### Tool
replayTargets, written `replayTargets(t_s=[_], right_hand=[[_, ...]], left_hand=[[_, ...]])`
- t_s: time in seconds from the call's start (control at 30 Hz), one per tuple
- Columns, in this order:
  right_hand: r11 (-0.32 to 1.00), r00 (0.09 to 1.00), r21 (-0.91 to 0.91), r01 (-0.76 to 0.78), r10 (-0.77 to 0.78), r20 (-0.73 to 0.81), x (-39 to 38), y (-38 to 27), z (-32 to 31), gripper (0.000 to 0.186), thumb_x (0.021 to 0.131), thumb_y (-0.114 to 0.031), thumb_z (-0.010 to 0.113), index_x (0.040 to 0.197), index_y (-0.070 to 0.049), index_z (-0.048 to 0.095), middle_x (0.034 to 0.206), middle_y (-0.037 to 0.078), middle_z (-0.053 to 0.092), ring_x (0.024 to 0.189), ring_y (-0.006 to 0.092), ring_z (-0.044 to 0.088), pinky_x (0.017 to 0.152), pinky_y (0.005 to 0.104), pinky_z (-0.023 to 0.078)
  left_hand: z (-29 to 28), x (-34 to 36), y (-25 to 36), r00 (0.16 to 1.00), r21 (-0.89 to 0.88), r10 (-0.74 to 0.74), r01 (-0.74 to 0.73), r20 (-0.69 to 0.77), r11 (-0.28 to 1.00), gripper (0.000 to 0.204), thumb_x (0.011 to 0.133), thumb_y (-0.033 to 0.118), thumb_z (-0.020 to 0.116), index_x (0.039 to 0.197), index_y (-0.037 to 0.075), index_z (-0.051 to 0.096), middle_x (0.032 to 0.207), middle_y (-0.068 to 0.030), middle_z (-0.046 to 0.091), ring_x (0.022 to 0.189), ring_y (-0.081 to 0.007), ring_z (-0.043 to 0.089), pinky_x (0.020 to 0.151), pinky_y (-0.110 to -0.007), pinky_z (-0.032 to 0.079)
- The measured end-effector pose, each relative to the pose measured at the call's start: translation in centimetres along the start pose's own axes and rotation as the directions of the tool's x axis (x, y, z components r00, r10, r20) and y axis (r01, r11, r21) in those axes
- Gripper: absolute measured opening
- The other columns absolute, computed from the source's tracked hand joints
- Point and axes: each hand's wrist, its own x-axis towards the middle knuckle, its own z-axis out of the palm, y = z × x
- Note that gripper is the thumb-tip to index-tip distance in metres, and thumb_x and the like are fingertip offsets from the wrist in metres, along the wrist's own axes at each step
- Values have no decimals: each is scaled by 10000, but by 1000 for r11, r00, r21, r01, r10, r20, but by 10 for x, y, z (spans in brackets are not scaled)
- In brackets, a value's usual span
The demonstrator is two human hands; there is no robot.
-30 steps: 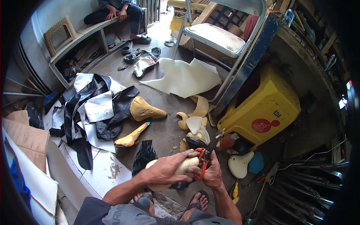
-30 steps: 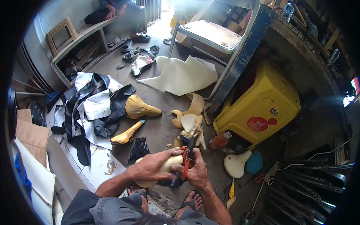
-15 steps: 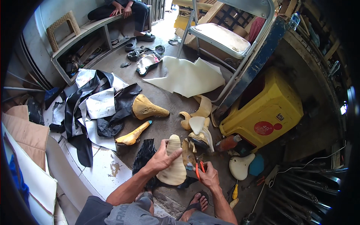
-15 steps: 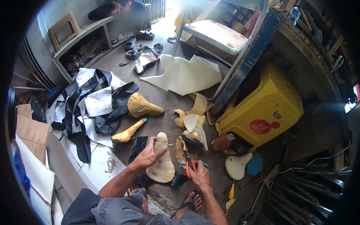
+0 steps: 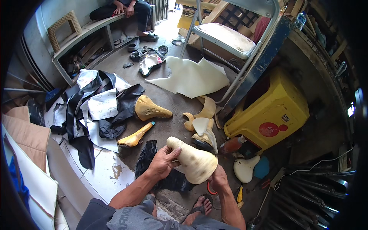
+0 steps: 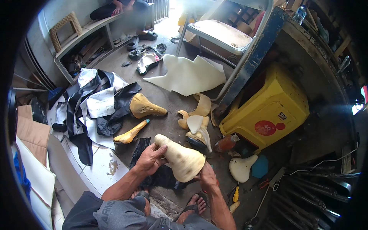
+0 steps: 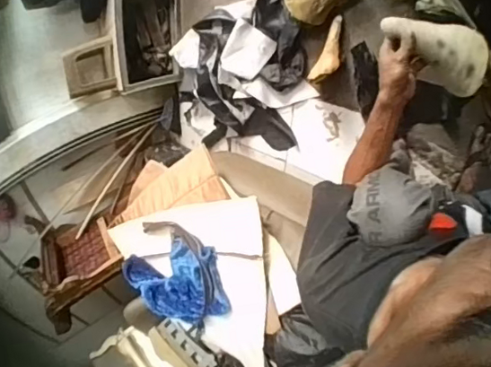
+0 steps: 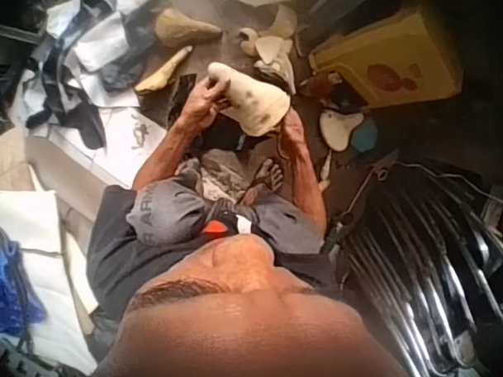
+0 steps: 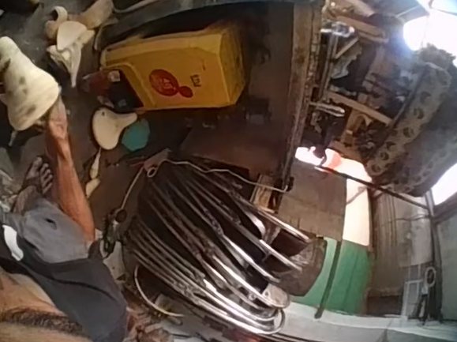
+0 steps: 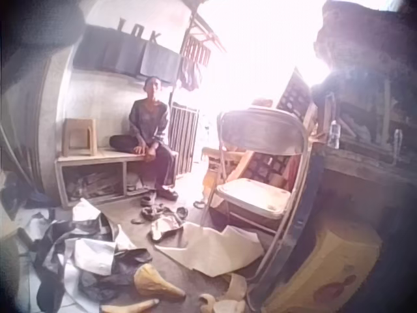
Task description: The person prepares a bicycle seat for reupholstery by trimming old foam and material using shears, then plugs in an air compressor and selects staples to use with a pneumatic stapler.
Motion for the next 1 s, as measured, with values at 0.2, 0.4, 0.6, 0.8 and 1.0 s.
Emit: replayTargets(t_s=[0.2, 0.4, 0.6, 0.8, 1.0], right_hand=[[717, 999, 696, -17, 33, -9, 9, -40, 17, 536, 1069, -446, 427, 1289, 25, 559, 1114, 109, 668, 930, 172, 658, 843, 292, 537], [987, 965, 66, 144, -125, -233, 5, -42, 20, 422, 1009, -287, 611, 1303, 16, 593, 1099, 95, 677, 959, 131, 623, 860, 270, 501], [990, 977, 75, 122, -106, -184, 1, -45, 11, 448, 1000, -241, 624, 1344, 38, 559, 1125, 105, 669, 959, 129, 627, 842, 267, 517], [994, 993, 108, 22, -9, -118, 2, -59, 8, 499, 958, -213, 677, 1366, 35, 535, 1099, 114, 669, 926, 123, 625, 810, 259, 516], [993, 990, 111, -26, 41, -132, 14, -37, -14, 602, 991, -360, 639, 1430, 13, 463, 1081, 105, 670, 948, 130, 633, 810, 275, 514]], left_hand=[[-2, -7, -2, 997, -31, 69, -70, -34, 997, 359, 959, 197, 684, 1251, 39, 549, 1179, -103, 653, 1100, -249, 647, 968, -466, 541], [4, -18, -1, 863, 539, 494, -366, -109, 758, 626, 862, 327, 786, 1341, 61, 485, 1403, -188, 479, 1263, -326, 535, 1047, -502, 476], [16, -20, 15, 782, 710, 120, -476, 612, -518, 898, 775, 604, 724, 1437, 72, 432, 1336, -142, 532, 1308, -341, 491, 1188, -598, 190], [1, -14, -5, 725, 678, 123, -550, 677, -487, 797, 740, 692, 670, 1141, 13, 558, 884, -113, 588, 825, -267, 670, 634, -345, 540], [1, -8, -24, 744, 726, 125, -578, 656, -374, 734, 734, 627, 747, 1083, 3, 581, 828, -128, 608, 735, -317, 666, 616, -400, 547]])
